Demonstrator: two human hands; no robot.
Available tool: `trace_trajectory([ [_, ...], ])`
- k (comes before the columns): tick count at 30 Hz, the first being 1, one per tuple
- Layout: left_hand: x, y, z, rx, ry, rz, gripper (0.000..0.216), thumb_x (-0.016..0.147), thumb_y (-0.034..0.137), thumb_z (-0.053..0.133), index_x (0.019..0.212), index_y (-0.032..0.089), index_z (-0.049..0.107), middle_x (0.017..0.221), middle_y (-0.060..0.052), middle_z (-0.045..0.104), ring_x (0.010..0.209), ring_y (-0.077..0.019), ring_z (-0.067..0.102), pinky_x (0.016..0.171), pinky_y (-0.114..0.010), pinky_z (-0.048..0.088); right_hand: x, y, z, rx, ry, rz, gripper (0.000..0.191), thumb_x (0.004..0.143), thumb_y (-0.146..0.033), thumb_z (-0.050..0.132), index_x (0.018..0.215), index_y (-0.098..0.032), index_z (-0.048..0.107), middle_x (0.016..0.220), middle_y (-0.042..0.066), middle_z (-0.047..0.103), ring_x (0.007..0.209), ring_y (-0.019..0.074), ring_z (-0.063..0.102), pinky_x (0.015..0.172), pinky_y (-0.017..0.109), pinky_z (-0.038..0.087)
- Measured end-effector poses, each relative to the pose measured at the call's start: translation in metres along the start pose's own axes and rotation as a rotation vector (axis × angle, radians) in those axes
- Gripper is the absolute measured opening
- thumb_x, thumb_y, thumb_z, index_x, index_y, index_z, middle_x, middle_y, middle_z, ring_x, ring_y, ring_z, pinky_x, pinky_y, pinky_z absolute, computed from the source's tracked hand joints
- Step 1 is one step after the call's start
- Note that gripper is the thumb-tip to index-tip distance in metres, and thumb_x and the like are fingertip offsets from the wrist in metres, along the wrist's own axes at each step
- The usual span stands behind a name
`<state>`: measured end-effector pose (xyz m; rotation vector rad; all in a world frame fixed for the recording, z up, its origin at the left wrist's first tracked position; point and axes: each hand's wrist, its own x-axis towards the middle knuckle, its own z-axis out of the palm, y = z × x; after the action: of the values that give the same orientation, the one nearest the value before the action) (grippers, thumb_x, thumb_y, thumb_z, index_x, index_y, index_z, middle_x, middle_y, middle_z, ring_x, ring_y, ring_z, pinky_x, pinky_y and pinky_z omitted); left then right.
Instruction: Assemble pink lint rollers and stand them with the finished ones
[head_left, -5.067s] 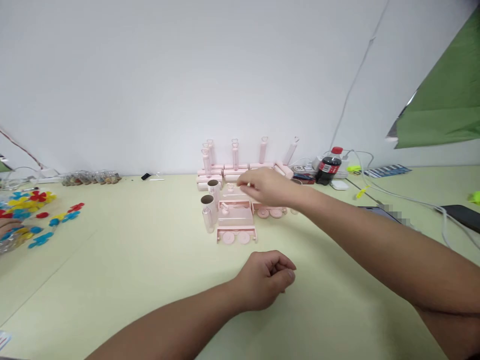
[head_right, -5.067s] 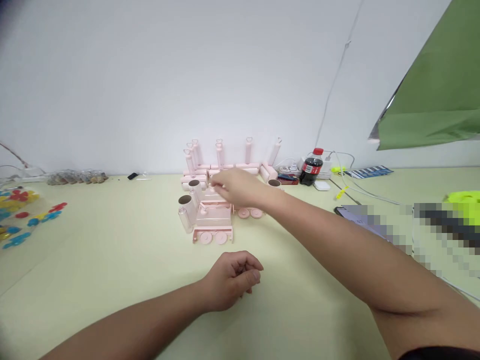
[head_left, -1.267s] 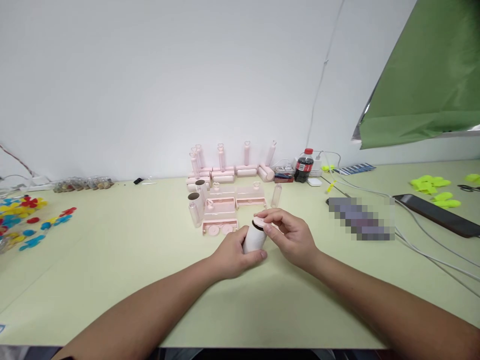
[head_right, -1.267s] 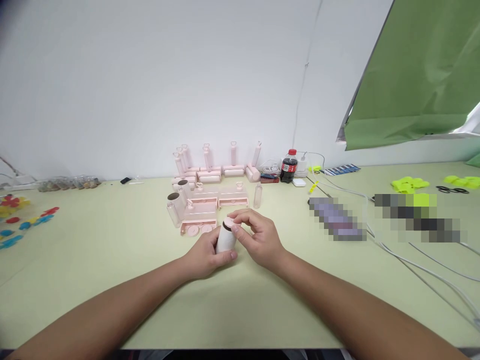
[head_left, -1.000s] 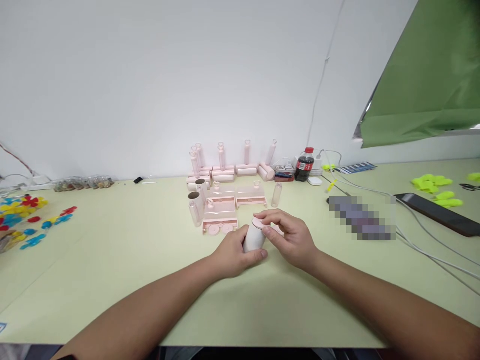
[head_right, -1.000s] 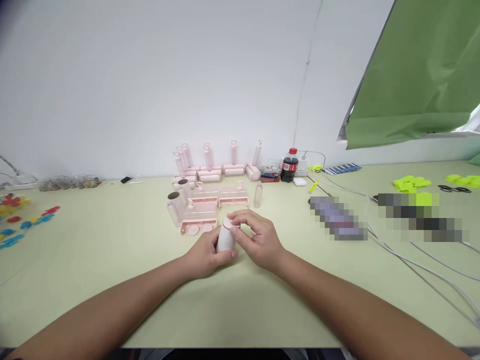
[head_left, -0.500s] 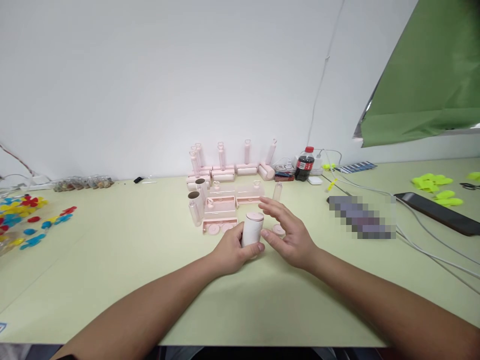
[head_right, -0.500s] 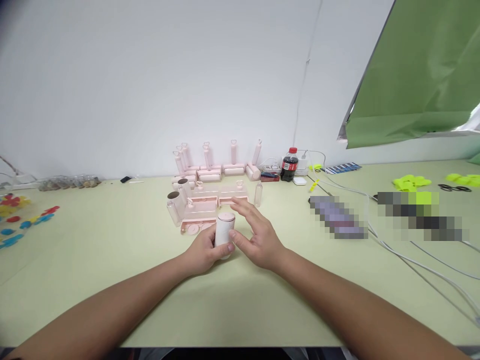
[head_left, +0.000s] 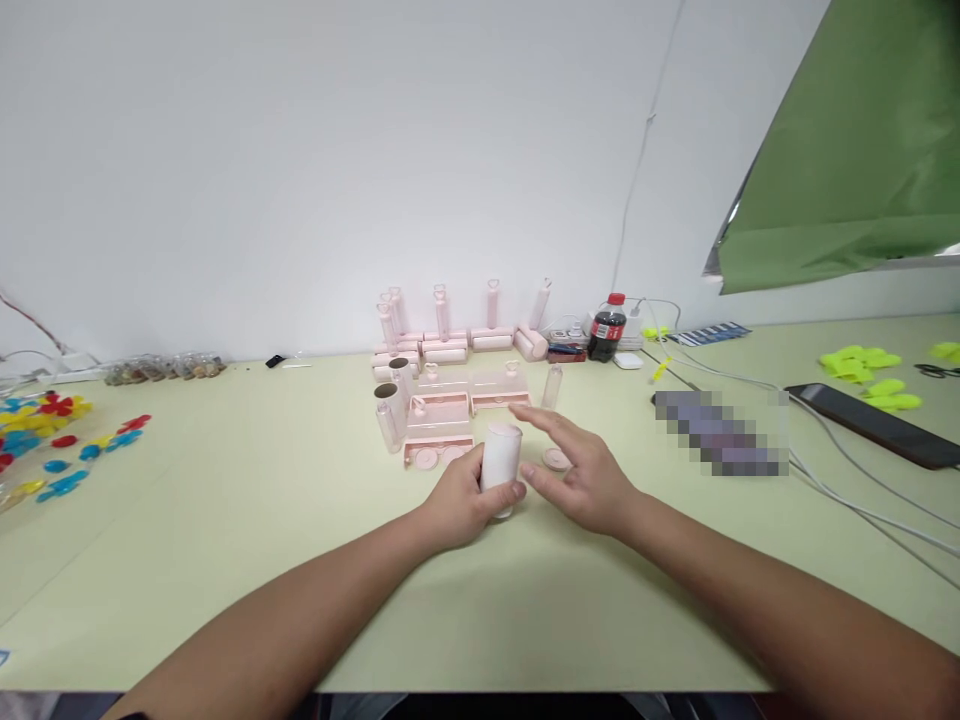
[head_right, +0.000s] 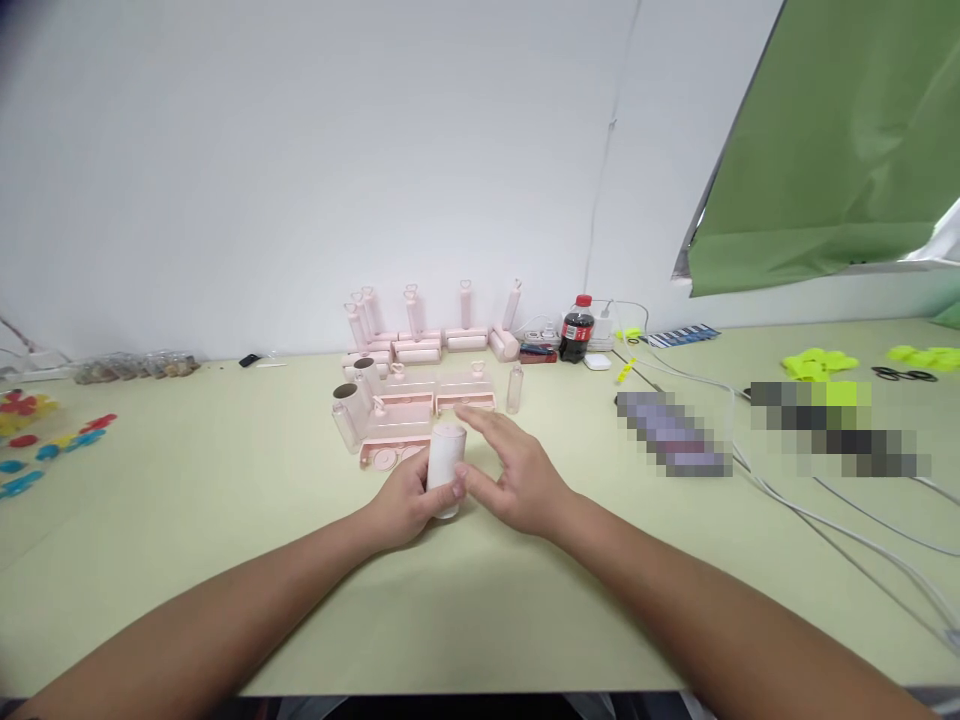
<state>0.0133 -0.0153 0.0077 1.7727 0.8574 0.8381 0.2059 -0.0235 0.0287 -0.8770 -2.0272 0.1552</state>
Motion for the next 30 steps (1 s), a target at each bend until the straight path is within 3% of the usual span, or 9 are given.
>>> trace_trajectory([
  [3, 0.0, -0.004, -0.001, -0.024, 0.021, 0.0, 0.04, 0.08, 0.054, 0.062, 0.09, 0.017, 0.05, 0.077, 0.001, 0.05, 0.069, -0.014, 0.045, 0.062, -0.025, 0.036, 0.006, 0.008, -0.007, -0.09, 0.025, 0.206, 0.034, 0.09, -0.032, 0.049, 0.121, -0.021, 0.058, 0.114, 0.009, 0.068, 0.096, 0.0235, 0.066, 0.081, 0.036, 0.052],
  [5, 0.0, -0.008, 0.0, -0.055, 0.015, 0.009, 0.041, 0.082, 0.057, 0.058, 0.087, 0.017, 0.048, 0.074, 0.001, 0.05, 0.068, -0.0135, 0.045, 0.061, -0.025, 0.035, 0.01, 0.017, -0.011, -0.218, -0.119, 0.376, 0.031, 0.09, -0.032, 0.047, 0.114, -0.019, 0.061, 0.108, 0.009, 0.069, 0.087, 0.0228, 0.066, 0.074, 0.035, 0.051],
  [7, 0.0, -0.012, -0.001, -0.065, 0.011, 0.031, 0.042, 0.084, 0.058, 0.055, 0.086, 0.017, 0.048, 0.074, 0.0, 0.051, 0.068, -0.0136, 0.045, 0.061, -0.025, 0.035, 0.012, 0.027, -0.012, -0.363, -0.32, 0.483, 0.034, 0.087, -0.033, 0.05, 0.114, -0.017, 0.062, 0.113, 0.013, 0.066, 0.092, 0.0264, 0.064, 0.074, 0.036, 0.047],
  [9, 0.0, -0.013, -0.001, -0.05, 0.02, 0.052, 0.041, 0.085, 0.057, 0.054, 0.087, 0.017, 0.05, 0.076, 0.0, 0.052, 0.069, -0.0143, 0.046, 0.062, -0.026, 0.036, 0.01, 0.036, -0.012, -0.453, -0.486, 0.54, 0.034, 0.084, -0.034, 0.053, 0.111, -0.016, 0.064, 0.113, 0.016, 0.064, 0.094, 0.0298, 0.062, 0.073, 0.036, 0.044],
  [12, -0.001, -0.01, -0.002, -0.008, 0.045, 0.051, 0.036, 0.083, 0.051, 0.06, 0.093, 0.017, 0.053, 0.083, -0.002, 0.056, 0.076, -0.0161, 0.049, 0.067, -0.027, 0.039, 0.006, 0.043, -0.008, -0.459, -0.599, 0.562, 0.024, 0.083, -0.03, 0.053, 0.096, -0.017, 0.067, 0.1, 0.013, 0.064, 0.082, 0.0261, 0.062, 0.066, 0.032, 0.04],
  [17, -0.001, -0.006, -0.001, -0.083, 0.036, 0.013, 0.049, 0.074, 0.04, 0.073, 0.112, 0.019, 0.05, 0.099, -0.005, 0.059, 0.09, -0.0204, 0.054, 0.076, -0.031, 0.043, 0.005, 0.043, -0.005, -0.397, -0.58, 0.545, 0.018, 0.081, -0.024, 0.054, 0.09, -0.018, 0.068, 0.094, 0.011, 0.063, 0.078, 0.0222, 0.059, 0.065, 0.029, 0.036],
  [20, 0.0, -0.009, 0.001, -0.173, 0.039, -0.044, 0.062, 0.072, 0.043, 0.075, 0.12, 0.021, 0.042, 0.095, -0.003, 0.059, 0.081, -0.017, 0.055, 0.066, -0.026, 0.043, 0.006, 0.043, -0.004, -0.349, -0.544, 0.553, 0.015, 0.079, -0.024, 0.054, 0.082, -0.018, 0.067, 0.09, 0.01, 0.062, 0.076, 0.0215, 0.058, 0.064, 0.029, 0.035],
  [26, 0.001, -0.011, -0.002, -0.069, 0.201, -0.024, 0.046, 0.072, 0.043, 0.075, 0.105, 0.02, 0.051, 0.091, -0.001, 0.057, 0.077, -0.0141, 0.052, 0.064, -0.024, 0.04, 0.008, 0.053, -0.003, -0.211, -0.428, 0.598, 0.004, 0.073, -0.02, 0.056, 0.074, -0.019, 0.059, 0.078, 0.004, 0.063, 0.069, 0.0177, 0.056, 0.058, 0.025, 0.034],
  [30, 0.004, -0.012, -0.003, -0.153, 0.225, -0.008, 0.047, 0.07, 0.041, 0.076, 0.105, 0.02, 0.054, 0.09, -0.001, 0.057, 0.078, -0.0149, 0.054, 0.065, -0.024, 0.043, 0.009, 0.059, -0.003, -0.137, -0.326, 0.648, 0.003, 0.071, -0.02, 0.054, 0.069, -0.02, 0.054, 0.068, 0.0, 0.062, 0.063, 0.0158, 0.053, 0.054, 0.024, 0.033],
])
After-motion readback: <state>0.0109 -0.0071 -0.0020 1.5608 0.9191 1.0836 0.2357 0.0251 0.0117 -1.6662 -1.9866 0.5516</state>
